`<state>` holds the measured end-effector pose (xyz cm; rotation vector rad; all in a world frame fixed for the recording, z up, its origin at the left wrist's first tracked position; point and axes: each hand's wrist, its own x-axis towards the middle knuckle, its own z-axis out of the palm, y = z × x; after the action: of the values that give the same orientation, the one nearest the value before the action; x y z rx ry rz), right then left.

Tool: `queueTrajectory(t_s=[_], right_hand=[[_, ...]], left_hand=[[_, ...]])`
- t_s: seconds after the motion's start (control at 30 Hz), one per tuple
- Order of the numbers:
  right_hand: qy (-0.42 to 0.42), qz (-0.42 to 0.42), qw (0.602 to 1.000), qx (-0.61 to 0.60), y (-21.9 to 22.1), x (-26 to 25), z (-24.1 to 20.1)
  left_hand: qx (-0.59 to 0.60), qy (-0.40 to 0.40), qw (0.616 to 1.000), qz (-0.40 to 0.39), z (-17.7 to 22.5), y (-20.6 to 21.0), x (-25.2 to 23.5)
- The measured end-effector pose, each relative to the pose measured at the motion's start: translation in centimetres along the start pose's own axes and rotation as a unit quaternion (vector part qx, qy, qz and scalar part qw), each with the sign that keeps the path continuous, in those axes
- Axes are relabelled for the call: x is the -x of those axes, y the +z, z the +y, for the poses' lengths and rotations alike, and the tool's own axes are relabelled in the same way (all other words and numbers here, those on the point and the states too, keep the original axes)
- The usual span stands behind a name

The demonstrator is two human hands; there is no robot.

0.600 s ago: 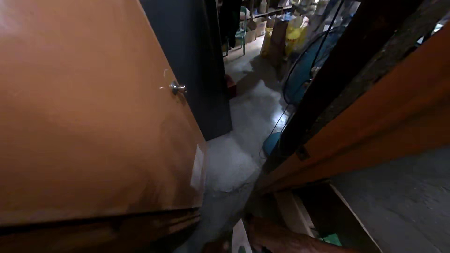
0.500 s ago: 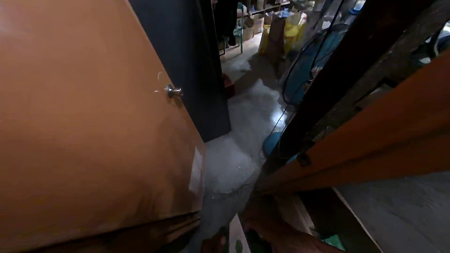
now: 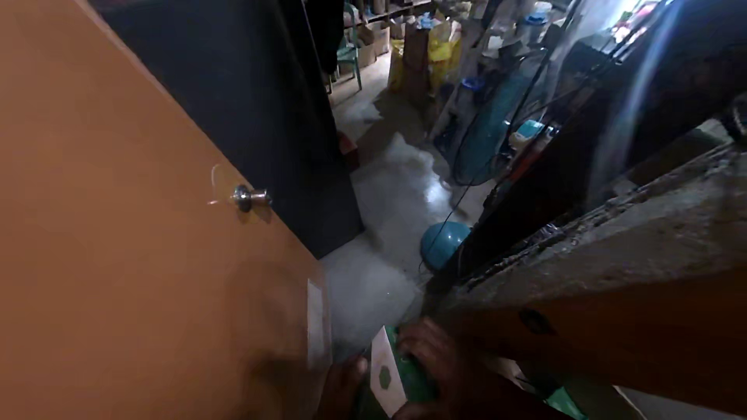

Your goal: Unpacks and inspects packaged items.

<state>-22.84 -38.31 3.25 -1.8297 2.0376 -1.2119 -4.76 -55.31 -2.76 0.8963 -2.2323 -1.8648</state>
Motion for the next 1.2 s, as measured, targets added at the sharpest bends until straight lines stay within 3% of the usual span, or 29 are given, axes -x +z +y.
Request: queueTrajectory(t_s=[0.1, 0.27, 0.33, 0.43, 0.53, 0.63, 0.73, 0.83, 0.97, 1.07, 1.2], right_hand=[[-0.007, 0.057, 0.997, 0.050, 0.7, -3.9, 1.5], [0.067, 0.088, 0.993, 0.052, 0.3, -7.4, 4.2], [0.126, 0.084, 0.984, 0.096, 0.1, -8.4, 5.1], [0.231, 0.105, 0.957, 0.143, 0.7, -9.4, 7.7], [0.284, 0.189, 0.931, 0.133, 2.2, -9.4, 12.3], [0.325, 0.258, 0.898, 0.145, 2.9, -9.7, 16.4], [0.403, 0.271, 0.868, 0.102, 2.3, -11.0, 20.5], [0.410, 0.299, 0.855, 0.104, 2.4, -12.0, 23.6], [0.456, 0.219, 0.858, 0.095, -1.0, -13.9, 24.9], [0.550, 0.128, 0.825, 0.036, -4.0, -16.2, 26.4], [0.596, 0.173, 0.784, -0.006, -5.2, -17.8, 28.6]], left_hand=[[0.053, 0.009, 0.998, -0.026, -0.2, -1.5, -4.9], [0.117, 0.064, 0.990, -0.046, -1.5, -2.2, -12.4], [0.068, 0.082, 0.994, -0.033, -0.7, -2.3, -15.2], [-0.096, 0.132, 0.987, -0.008, 0.3, -1.9, -19.2], [-0.166, 0.172, 0.971, -0.015, -0.1, -1.1, -23.8], [-0.202, 0.135, 0.967, -0.079, 0.6, 0.1, -28.6], [-0.238, 0.087, 0.958, -0.133, 1.7, 1.4, -33.9], [-0.240, 0.103, 0.955, -0.142, 1.6, 2.0, -37.9], [-0.232, 0.098, 0.956, -0.149, 3.1, 3.2, -42.0], [-0.250, 0.071, 0.949, -0.179, 5.1, 3.8, -45.6], [-0.271, 0.071, 0.925, -0.258, 6.6, 4.2, -50.4]])
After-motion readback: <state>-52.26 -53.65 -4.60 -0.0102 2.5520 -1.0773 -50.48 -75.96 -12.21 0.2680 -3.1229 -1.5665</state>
